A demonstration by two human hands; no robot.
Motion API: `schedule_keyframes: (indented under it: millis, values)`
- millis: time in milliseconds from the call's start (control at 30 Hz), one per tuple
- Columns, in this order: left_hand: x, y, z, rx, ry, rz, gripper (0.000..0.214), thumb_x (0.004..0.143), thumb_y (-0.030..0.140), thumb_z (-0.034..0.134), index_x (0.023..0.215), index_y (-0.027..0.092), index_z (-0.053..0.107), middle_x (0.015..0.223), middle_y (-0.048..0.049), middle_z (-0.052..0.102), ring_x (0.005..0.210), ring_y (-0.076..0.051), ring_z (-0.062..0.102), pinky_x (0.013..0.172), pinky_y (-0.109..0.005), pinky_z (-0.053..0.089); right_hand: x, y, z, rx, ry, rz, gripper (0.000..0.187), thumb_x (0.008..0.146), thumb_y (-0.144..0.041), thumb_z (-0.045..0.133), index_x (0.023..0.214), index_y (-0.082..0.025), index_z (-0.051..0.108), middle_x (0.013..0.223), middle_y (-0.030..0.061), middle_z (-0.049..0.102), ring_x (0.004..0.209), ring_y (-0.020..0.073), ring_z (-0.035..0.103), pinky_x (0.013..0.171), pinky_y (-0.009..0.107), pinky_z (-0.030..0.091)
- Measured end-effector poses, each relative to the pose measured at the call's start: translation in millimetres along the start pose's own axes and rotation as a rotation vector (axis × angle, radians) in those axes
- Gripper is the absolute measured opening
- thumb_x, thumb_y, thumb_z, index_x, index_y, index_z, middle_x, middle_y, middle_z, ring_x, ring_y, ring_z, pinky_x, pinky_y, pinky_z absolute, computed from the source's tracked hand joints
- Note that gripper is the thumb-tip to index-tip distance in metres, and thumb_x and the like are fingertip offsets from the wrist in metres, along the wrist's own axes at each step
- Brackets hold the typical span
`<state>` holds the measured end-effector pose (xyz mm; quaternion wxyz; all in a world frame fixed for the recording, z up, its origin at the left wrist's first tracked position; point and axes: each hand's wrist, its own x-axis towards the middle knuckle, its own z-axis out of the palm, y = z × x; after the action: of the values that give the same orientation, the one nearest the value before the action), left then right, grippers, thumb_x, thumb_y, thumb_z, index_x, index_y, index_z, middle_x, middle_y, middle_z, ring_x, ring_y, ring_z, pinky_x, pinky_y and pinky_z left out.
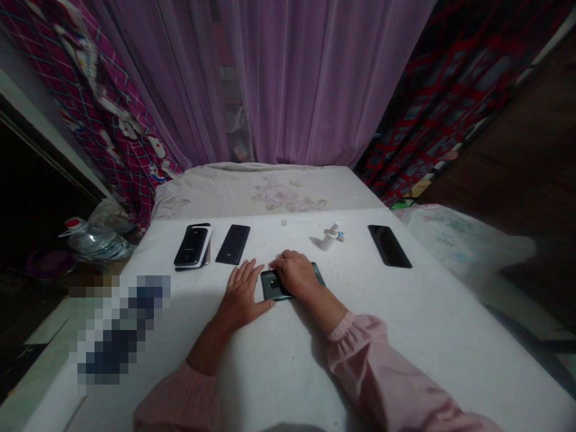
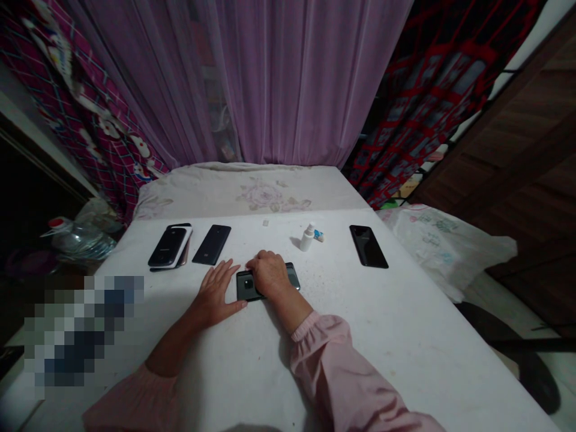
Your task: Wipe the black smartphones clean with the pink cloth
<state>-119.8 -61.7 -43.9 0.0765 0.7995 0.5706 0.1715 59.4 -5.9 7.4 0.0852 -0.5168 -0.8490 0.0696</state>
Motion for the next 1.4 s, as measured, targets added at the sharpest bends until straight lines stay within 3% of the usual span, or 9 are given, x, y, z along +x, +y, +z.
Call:
schedule_keyframes:
  millis: [167, 400, 533, 933, 1167, 1400]
  values:
    - [-0.6, 1.1, -3.8, -0.009, -0.019, -0.004, 0.072, 0.073, 0.051, 0.070, 0.135, 0.021, 0.050, 0.153, -0.0155, 0.038, 0.143, -0.034, 0.030, 0.117, -0.054, 0.023, -17.0, 30.5, -8.2, -0.029, 0.014, 0.061, 0.026, 0.092, -0.023, 0.054, 0.104, -0.031, 0.075, 0.099, 0.0049, 0.070, 0.092, 0.0204, 0.061, 0.076, 0.029, 0.040]
    - [-0.4, 1.1, -4.3, -0.006, -0.031, -0.011, 0.072, 0.074, 0.051, 0.069, 0.136, 0.020, 0.050, 0.152, -0.0156, 0.039, 0.143, -0.034, 0.030, 0.117, -0.054, 0.022, -64.4, 76.5, -0.5, 0.003, 0.224, 0.220, 0.024, 0.093, -0.025, 0.053, 0.103, -0.028, 0.075, 0.092, 0.0037, 0.070, 0.081, 0.0184, 0.062, 0.069, 0.027, 0.041]
    - [0.4, -0.2, -4.4, 0.007, -0.068, -0.001, 0.074, 0.077, 0.049, 0.067, 0.142, 0.020, 0.046, 0.155, -0.0153, 0.035, 0.144, -0.036, 0.027, 0.117, -0.057, 0.021, -91.9, 84.3, 10.2, 0.089, 0.340, 0.181, 0.025, 0.094, -0.026, 0.051, 0.103, -0.023, 0.074, 0.091, 0.0046, 0.070, 0.079, 0.0177, 0.062, 0.070, 0.026, 0.043]
    - [1.4, 6.5, -6.3, 0.048, -0.035, -0.003, 0.072, 0.075, 0.051, 0.069, 0.137, 0.020, 0.050, 0.152, -0.0162, 0.040, 0.142, -0.035, 0.032, 0.115, -0.058, 0.023, -113.6, 70.7, 10.9, 0.281, 0.403, -0.103, 0.018, 0.094, -0.026, 0.056, 0.098, -0.024, 0.073, 0.086, 0.0051, 0.068, 0.079, 0.0163, 0.061, 0.071, 0.027, 0.048]
    - [2.4, 7.9, -4.1, 0.050, -0.005, -0.003, 0.068, 0.075, 0.050, 0.069, 0.134, 0.021, 0.053, 0.149, -0.0157, 0.043, 0.141, -0.035, 0.035, 0.114, -0.058, 0.024, -98.4, 39.9, 19.3, 0.279, 0.422, -0.237, 0.014, 0.092, -0.021, 0.059, 0.089, -0.024, 0.073, 0.081, 0.0035, 0.067, 0.074, 0.0150, 0.058, 0.065, 0.027, 0.042]
    - [2.4, 3.0, -1.3, 0.064, -0.008, 0.014, 0.068, 0.077, 0.050, 0.068, 0.136, 0.021, 0.051, 0.149, -0.0151, 0.044, 0.141, -0.034, 0.035, 0.115, -0.057, 0.024, -81.0, 9.7, 21.6, 0.214, 0.455, -0.254, 0.016, 0.093, -0.023, 0.059, 0.086, -0.023, 0.073, 0.073, 0.0020, 0.064, 0.069, 0.0136, 0.053, 0.063, 0.027, 0.035]
